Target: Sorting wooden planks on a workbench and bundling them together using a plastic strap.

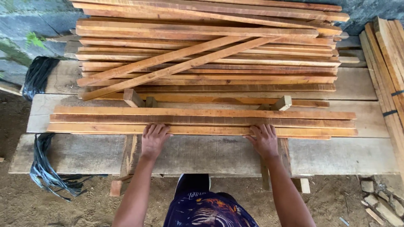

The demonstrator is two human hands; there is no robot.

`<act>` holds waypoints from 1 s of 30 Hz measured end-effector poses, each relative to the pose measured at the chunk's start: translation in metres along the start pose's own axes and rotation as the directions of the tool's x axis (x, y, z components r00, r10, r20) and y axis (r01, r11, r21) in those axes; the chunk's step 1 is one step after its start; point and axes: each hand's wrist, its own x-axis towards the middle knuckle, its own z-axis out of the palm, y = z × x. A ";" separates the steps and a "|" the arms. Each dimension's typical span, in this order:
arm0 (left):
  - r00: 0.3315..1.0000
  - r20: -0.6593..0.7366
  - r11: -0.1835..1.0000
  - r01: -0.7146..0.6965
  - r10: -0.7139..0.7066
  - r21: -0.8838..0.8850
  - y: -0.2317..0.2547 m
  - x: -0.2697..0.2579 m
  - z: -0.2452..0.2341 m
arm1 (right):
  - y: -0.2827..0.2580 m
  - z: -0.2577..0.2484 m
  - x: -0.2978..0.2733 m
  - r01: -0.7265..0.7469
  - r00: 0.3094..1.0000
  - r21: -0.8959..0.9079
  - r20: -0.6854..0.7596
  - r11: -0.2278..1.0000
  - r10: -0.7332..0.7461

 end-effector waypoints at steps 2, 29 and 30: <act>1.000 0.016 1.000 0.016 -0.016 -0.004 0.001 -0.001 -0.001 | 0.001 0.007 -0.005 -0.019 1.000 -0.003 -0.007 1.000 0.019; 1.000 -0.006 0.997 -0.002 0.002 -0.080 0.008 -0.006 -0.025 | 0.015 0.031 -0.031 0.109 0.994 0.064 -0.011 0.992 -0.108; 0.999 0.017 0.999 -0.032 0.033 -0.018 0.008 -0.008 -0.021 | 0.011 0.027 -0.032 0.103 0.995 0.063 0.002 0.993 -0.104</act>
